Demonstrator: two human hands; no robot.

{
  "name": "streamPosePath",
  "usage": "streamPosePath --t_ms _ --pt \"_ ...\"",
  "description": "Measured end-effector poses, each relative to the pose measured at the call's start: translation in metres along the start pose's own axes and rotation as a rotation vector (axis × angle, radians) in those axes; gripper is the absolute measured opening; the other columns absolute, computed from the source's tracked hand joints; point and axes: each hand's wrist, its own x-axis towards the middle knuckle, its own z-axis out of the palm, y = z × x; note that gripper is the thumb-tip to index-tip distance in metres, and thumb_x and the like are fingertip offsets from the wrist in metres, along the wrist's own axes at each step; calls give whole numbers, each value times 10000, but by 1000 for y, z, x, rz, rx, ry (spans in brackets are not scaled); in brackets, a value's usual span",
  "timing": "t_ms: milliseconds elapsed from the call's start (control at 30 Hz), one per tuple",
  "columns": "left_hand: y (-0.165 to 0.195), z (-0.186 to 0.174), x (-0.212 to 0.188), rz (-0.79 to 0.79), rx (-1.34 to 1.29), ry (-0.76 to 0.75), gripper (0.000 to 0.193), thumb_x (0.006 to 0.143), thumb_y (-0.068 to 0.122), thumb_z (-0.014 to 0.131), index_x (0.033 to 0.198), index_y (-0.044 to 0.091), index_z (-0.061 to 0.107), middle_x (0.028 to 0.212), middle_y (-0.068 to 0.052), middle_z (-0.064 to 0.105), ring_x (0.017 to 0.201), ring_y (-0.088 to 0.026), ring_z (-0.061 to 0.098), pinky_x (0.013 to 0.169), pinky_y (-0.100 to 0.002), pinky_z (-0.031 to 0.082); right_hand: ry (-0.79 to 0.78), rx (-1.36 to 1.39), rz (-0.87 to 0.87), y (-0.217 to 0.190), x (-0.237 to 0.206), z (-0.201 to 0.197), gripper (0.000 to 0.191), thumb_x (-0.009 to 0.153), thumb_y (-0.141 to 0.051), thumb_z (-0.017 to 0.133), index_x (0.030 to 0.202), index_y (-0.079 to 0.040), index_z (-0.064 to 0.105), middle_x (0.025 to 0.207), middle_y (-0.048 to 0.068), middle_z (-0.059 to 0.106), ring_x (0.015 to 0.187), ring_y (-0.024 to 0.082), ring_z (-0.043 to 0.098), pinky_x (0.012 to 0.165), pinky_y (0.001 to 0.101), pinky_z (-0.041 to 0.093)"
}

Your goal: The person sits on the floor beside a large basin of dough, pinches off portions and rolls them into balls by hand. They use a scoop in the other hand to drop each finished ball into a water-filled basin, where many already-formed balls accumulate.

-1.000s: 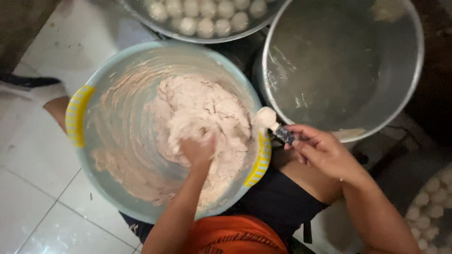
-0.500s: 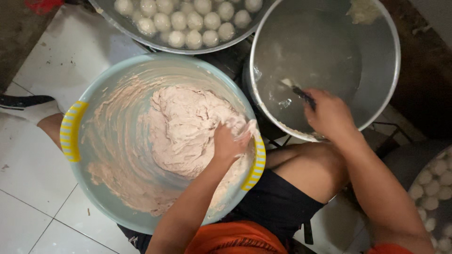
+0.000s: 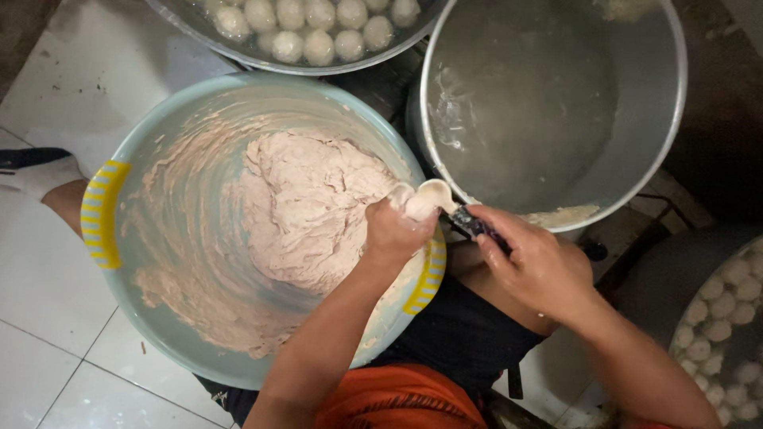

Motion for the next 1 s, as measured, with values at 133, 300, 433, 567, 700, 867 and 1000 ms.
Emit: streamPosePath --t_ms 133,300,433,567,700,867,1000 --pt "-2 -1 3 -152 72 -145 155 721 156 783 845 72 743 769 -161 713 749 -360 733 689 -432 593 -146 337 -44 8 9 8 441 971 -120 597 1411 -86 597 999 60 742 727 90 649 624 266 547" --pt "-26 -2 9 -220 460 -210 283 672 296 825 823 62 775 841 -234 706 804 -419 693 792 -507 548 -223 512 109 36 21 -6 472 970 -136 568 1441 -122 576 965 62 755 654 119 616 574 293 528" --pt "-41 1 -4 -76 522 111 413 729 369 855 920 14 764 928 -288 697 850 -476 652 779 -535 526 52 86 -1 44 30 -21 474 948 -155 629 1420 -114 600 1007 134 746 777 174 676 687 328 540" --pt "-44 3 -10 81 164 114 110 894 189 754 936 87 748 931 -142 767 930 -383 700 864 -470 577 143 -125 -108 45 42 -30 439 919 -174 676 1351 -100 649 1088 196 734 839 255 709 727 370 559" --pt "-33 4 -9 82 56 146 153 854 152 791 869 64 667 828 -145 724 780 -379 707 719 -441 582 101 38 169 40 34 -30 432 957 -193 635 1384 -132 609 1042 154 747 756 245 712 680 373 570" --pt "-12 7 -10 137 -24 165 262 777 198 842 836 39 643 707 -135 681 613 -356 689 582 -428 562 -149 179 111 21 9 -11 423 940 -178 624 1361 -137 612 930 102 773 744 188 732 633 321 604" --pt "3 4 -8 -83 -15 -12 244 762 205 833 859 67 657 751 -140 708 685 -327 730 625 -415 587 -30 75 -54 9 -1 8 414 957 -136 632 1367 -86 607 1092 73 735 770 155 720 672 308 569"
